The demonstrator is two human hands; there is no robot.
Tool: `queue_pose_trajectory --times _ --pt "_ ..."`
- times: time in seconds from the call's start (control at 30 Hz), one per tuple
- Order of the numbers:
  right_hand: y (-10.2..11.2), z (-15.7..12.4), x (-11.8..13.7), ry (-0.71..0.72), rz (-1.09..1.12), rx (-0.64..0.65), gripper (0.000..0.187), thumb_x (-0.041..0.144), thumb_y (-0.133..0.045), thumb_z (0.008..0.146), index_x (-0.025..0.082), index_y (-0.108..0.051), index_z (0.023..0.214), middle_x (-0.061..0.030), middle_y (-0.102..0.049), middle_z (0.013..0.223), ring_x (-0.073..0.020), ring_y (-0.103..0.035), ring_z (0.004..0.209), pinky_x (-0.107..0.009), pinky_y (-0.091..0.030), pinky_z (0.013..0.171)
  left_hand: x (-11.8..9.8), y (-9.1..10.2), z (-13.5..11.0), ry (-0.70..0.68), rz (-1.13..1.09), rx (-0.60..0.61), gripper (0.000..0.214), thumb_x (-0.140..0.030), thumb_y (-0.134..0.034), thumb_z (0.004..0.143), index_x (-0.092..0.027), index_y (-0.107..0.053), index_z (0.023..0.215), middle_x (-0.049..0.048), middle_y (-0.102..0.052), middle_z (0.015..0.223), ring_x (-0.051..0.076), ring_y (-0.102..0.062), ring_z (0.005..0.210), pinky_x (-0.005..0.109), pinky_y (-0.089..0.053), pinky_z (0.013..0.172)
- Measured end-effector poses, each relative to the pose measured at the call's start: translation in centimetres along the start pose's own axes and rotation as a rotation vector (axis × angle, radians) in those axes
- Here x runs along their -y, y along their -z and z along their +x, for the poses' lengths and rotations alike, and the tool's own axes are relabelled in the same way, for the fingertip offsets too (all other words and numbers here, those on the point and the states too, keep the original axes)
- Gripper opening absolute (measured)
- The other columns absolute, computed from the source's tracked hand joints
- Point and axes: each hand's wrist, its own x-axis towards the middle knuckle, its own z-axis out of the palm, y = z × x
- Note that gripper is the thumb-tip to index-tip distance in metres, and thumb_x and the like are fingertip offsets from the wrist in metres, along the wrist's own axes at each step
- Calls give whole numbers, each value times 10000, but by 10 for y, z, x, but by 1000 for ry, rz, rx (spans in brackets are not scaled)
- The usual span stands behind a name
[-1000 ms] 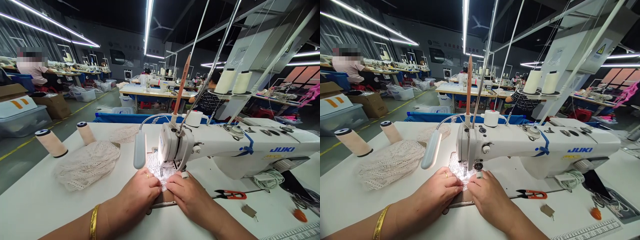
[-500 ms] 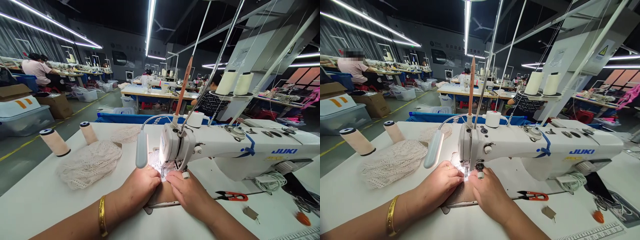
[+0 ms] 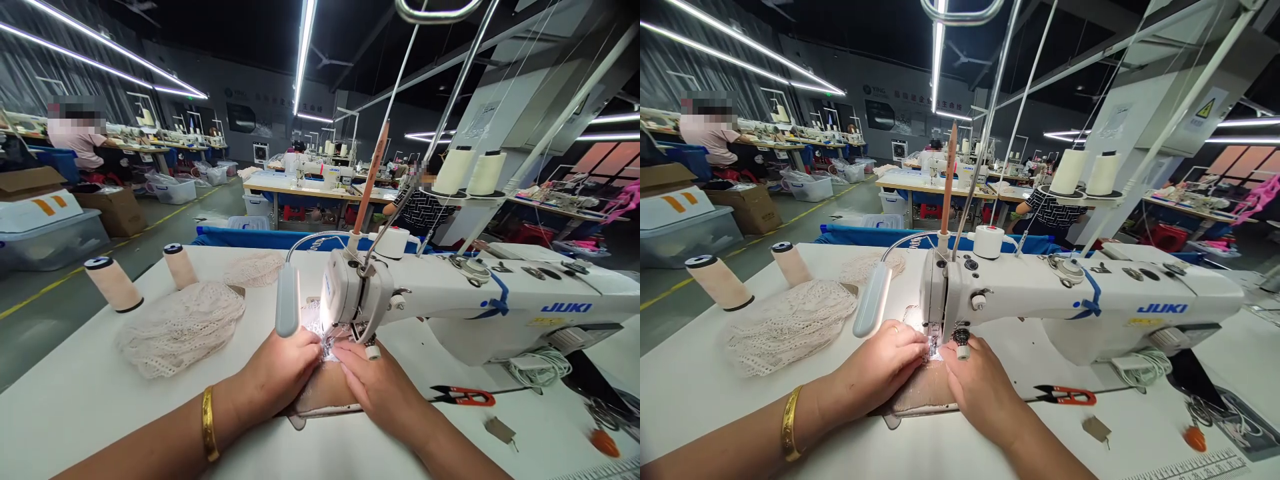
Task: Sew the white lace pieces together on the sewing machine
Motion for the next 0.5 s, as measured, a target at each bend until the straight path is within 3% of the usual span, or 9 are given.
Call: queue_pose_trajectory --times 0.07,0.13,0.2,0.27,0.37,0.5 --pt "1 -1 0 22 11 -12 376 70 -442 985 193 -697 1232 -131 -744 1207 -284 -701 1029 -402 -604 817 -1 8 0 98 41 33 128 -195 -576 1000 -175 -701 1019 88 -709 1072 264 -629 957 407 -512 874" --pt "2 -2 2 81 38 -51 396 40 -430 973 182 -676 1249 -130 -756 1177 -275 -705 1022 -391 -598 813 -3 15 -1 164 65 75 116 -269 -649 969 -180 -697 913 91 -675 1014 268 -602 915 374 -506 784" --pt "3 -1 4 167 87 -97 393 19 -438 964 187 -655 1245 -110 -766 1155 -265 -699 1044 -389 -589 852 -7 19 -3 162 29 77 303 -333 -632 987 -192 -640 719 71 -617 885 239 -552 806 341 -456 694" --pt "4 0 8 246 135 -101 394 10 -464 953 197 -634 1255 -90 -765 1158 -252 -682 1073 -383 -574 902 -8 19 -4 129 -11 39 411 -347 -555 1026 -194 -581 645 56 -566 823 221 -504 751 347 -418 685" --pt "6 2 10 281 153 -29 357 -12 -493 916 217 -657 1136 -67 -756 1130 -238 -657 1062 -362 -555 898 -7 15 -4 81 -45 8 315 -250 -476 1038 -196 -595 751 49 -583 841 215 -513 760 371 -419 745" --pt "9 -1 4 163 67 52 309 -30 -474 894 219 -649 950 -54 -754 1026 -233 -640 933 -375 -536 846 -8 13 -4 -18 -85 47 237 -129 -477 997 -199 -624 825 40 -609 826 190 -530 724 338 -411 709"
